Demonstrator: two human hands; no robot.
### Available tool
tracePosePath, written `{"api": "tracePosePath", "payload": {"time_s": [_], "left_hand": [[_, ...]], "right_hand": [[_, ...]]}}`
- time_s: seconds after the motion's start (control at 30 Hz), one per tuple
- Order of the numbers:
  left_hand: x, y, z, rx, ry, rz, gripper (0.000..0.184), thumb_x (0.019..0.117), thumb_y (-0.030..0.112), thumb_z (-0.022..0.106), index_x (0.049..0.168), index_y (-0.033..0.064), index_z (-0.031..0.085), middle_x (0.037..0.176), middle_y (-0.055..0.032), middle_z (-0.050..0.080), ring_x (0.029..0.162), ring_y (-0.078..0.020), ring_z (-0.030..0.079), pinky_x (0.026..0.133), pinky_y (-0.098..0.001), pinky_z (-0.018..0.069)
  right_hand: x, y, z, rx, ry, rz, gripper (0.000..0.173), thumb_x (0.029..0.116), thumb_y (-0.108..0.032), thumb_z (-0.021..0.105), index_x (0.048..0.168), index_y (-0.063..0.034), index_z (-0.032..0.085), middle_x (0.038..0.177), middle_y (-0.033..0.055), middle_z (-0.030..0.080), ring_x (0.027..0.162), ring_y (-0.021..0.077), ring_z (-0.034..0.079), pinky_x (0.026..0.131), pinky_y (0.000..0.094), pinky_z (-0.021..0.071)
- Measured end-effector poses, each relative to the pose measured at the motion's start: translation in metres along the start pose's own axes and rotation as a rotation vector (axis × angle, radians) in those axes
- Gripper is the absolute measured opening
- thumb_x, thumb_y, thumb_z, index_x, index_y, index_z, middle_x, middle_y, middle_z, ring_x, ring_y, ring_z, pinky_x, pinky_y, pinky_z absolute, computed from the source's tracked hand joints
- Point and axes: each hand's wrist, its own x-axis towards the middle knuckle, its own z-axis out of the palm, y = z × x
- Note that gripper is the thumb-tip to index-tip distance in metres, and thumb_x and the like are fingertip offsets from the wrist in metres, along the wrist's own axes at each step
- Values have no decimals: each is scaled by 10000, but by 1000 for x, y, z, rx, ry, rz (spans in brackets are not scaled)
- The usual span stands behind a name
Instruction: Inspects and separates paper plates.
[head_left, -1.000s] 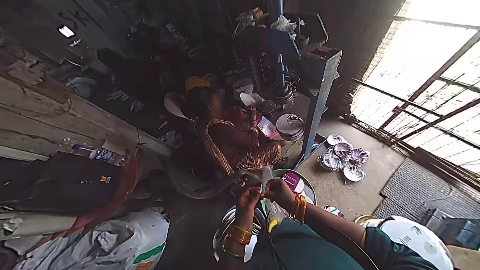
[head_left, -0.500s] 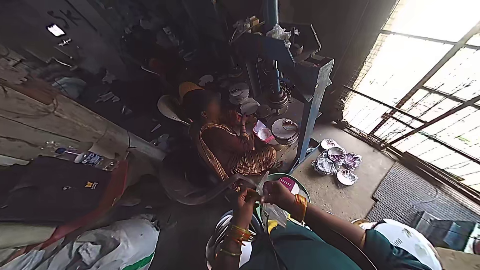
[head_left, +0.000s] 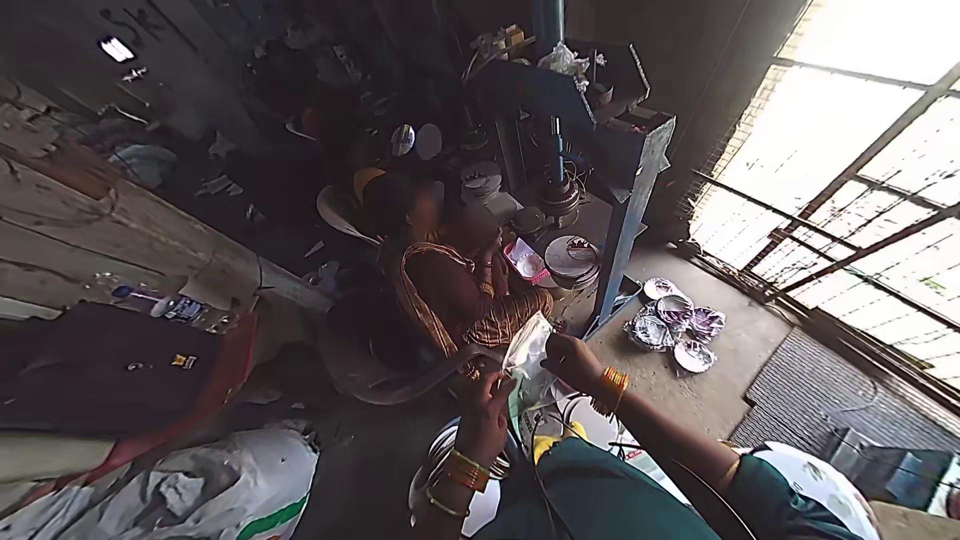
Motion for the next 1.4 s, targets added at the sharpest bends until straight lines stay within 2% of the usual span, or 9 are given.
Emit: {"api": "tracePosePath", "payload": {"time_s": [0.13, 0.23, 0.37, 0.7, 0.9, 1.03, 1.13, 1.2, 1.4], "left_hand": [[9, 11, -10, -99, -86, -273, 774, 681, -125, 699, 1433, -28, 549, 1453, -290, 512, 1254, -398, 589, 1026, -481, 509], [12, 19, -10, -104, -89, -262, 763, 706, -74, 713, 1445, -47, 522, 1423, -322, 496, 1053, -374, 653, 874, -441, 562], [5, 24, 1, -174, 89, -212, 714, 689, -29, 716, 1385, -84, 567, 1391, -344, 506, 1005, -358, 658, 807, -420, 574], [-3, -7, 12, -49, 286, -506, 247, 877, 117, 772, 940, -119, 733, 1022, -278, 698, 910, -376, 687, 878, -512, 544], [-21, -29, 14, 44, 29, -438, 167, 925, -15, 634, 1032, -95, 732, 1222, -315, 635, 1062, -431, 670, 948, -515, 546], [-37, -21, 23, -140, -256, -439, 549, 950, 308, 651, 1400, 7, 556, 1096, -242, 678, 905, -355, 675, 847, -540, 543], [-39, -19, 24, 40, -472, -282, 307, 1011, 205, 592, 1254, 53, 704, 1447, -194, 568, 1143, -357, 668, 968, -497, 534], [-36, -27, 26, 102, -435, -230, 235, 970, 33, 579, 1115, 21, 763, 1455, -222, 555, 1194, -387, 651, 995, -493, 539], [-35, -51, 33, 14, -113, -495, 401, 872, -67, 642, 1273, -75, 659, 1280, -290, 629, 1123, -393, 656, 1000, -465, 524]], "right_hand": [[-11, 9, 13, -112, 96, -263, 419, 851, -156, 774, 1215, 20, 662, 1265, 241, 644, 1216, 406, 597, 1043, 550, 465], [-20, 2, 32, -64, 283, -663, 237, 816, -63, 709, 1043, -10, 751, 1079, 181, 741, 1038, 373, 702, 927, 588, 511], [-20, -25, 32, -407, -278, -278, 331, 1073, -147, 418, 1246, -42, 679, 1116, 193, 732, 1098, 382, 676, 1114, 646, 319], [-5, 6, 41, -514, -484, -244, 405, 1019, -389, 620, 1185, -34, 722, 1135, 222, 710, 1267, 461, 542, 1144, 721, 194], [-6, 22, 42, -560, -459, -221, 239, 996, -8, 540, 1178, -24, 694, 1147, 222, 694, 1251, 446, 564, 1158, 730, 178], [-1, 31, 44, -613, -498, -157, 302, 1003, 7, 508, 1238, -62, 685, 1194, 208, 688, 1293, 427, 543, 1188, 720, 134], [-1, 39, 46, -624, -491, -185, 281, 990, 20, 523, 1199, -45, 698, 1164, 213, 692, 1265, 434, 555, 1181, 722, 144], [-1, 44, 44, -619, -483, -220, 261, 987, 23, 527, 1171, -32, 703, 1159, 210, 692, 1274, 425, 550, 1183, 717, 144], [-14, 74, 62, -509, -214, -580, 185, 952, -6, 593, 1029, -48, 756, 1200, 98, 727, 1378, 375, 507, 1088, 628, 380]]}}
